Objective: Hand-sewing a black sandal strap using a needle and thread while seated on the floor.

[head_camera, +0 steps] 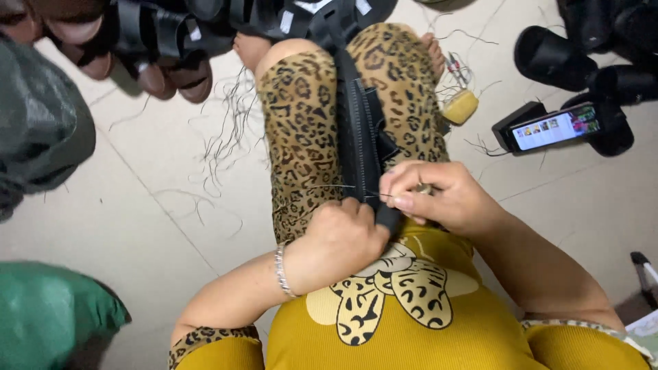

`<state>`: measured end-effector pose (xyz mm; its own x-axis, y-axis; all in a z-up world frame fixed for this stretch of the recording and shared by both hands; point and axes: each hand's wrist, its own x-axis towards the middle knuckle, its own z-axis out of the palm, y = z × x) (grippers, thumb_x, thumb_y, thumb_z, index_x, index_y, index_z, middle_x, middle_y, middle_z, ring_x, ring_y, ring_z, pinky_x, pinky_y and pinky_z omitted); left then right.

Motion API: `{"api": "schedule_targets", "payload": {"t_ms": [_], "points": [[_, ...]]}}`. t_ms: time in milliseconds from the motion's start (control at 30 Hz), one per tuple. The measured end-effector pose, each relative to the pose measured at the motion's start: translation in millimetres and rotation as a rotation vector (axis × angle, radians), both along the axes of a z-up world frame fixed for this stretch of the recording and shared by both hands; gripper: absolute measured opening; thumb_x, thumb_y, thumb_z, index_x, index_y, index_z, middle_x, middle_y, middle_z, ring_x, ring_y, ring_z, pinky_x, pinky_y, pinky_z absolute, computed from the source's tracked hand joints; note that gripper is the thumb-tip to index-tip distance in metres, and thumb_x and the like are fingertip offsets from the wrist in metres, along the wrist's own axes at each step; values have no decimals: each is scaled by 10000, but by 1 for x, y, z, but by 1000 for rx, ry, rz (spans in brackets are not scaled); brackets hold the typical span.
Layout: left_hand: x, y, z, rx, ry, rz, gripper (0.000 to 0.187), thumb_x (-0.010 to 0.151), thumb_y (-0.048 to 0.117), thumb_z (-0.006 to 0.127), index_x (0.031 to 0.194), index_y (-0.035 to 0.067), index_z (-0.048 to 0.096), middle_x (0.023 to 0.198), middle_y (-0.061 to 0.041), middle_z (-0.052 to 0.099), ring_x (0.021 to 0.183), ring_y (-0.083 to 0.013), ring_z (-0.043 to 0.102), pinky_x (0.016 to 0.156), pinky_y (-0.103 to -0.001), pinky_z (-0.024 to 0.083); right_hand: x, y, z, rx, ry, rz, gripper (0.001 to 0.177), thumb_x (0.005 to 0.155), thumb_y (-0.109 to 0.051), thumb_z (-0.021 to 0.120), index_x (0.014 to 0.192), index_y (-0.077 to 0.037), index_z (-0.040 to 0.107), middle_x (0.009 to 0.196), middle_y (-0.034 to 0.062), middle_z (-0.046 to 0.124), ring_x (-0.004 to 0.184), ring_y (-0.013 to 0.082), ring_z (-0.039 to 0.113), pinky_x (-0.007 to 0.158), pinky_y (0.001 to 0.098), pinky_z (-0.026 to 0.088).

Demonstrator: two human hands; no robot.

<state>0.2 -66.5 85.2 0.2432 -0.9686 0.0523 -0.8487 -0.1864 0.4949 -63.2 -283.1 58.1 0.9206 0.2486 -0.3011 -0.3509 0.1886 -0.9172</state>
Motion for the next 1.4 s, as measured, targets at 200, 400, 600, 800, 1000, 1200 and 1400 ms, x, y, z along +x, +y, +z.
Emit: {"api": "schedule_targets", "payload": {"t_ms": [200,400,600,800,1000,1200,1400], "points": [[6,-3,1,2,181,-49,70,869,114,620,813,72,624,690,-69,637,561,-218,604,511,-339,482,-5,1,-11,274,136,26,215,939,47,577,1070,65,746,924,163,711,573,101,513,507,200,421],[5,51,-10,-802,1484,514,384,851,-117,603,950,246,678,760,-90,717,589,-168,657,541,-303,569,5,24,-12,-481,-528,-50,149,805,11,754,949,-26,757,916,72,676,541,99,527,441,212,436],[14,63,-37,-117,1094,836,300,942,62,562,1236,36,614,1048,-44,693,845,-123,619,767,-239,526,-54,-248,-171,-1424,-507,-590,171,1106,187,787,1058,77,665,1050,170,618,848,261,637,751,374,578],[14,90,-55,36,1588,454,212,976,140,658,872,-6,771,643,20,605,545,-75,471,514,-206,403,-43,-138,-78,-1218,-303,-522,207,1343,63,618,1341,248,710,1142,304,686,920,318,619,803,398,523],[71,26,-21,-795,1469,634,318,985,69,557,1058,-231,629,432,-23,438,387,-79,327,403,-206,323,-16,-16,-16,-564,-138,288,381,891,-196,676,1268,-189,729,551,-16,672,436,98,570,438,201,540],[112,2,-25,-750,597,975,237,1122,102,451,1201,-64,600,905,-179,727,861,-246,752,878,-312,626,15,-9,8,-193,-338,167,81,858,-60,715,933,-47,743,1251,116,698,983,216,771,836,309,629],[143,61,-97,-1188,1582,1064,314,1024,333,567,911,62,680,523,63,339,404,-63,312,362,-244,273,11,-28,-52,93,245,-239,369,877,52,330,563,-120,423,479,23,455,421,185,511,413,276,483]]}}
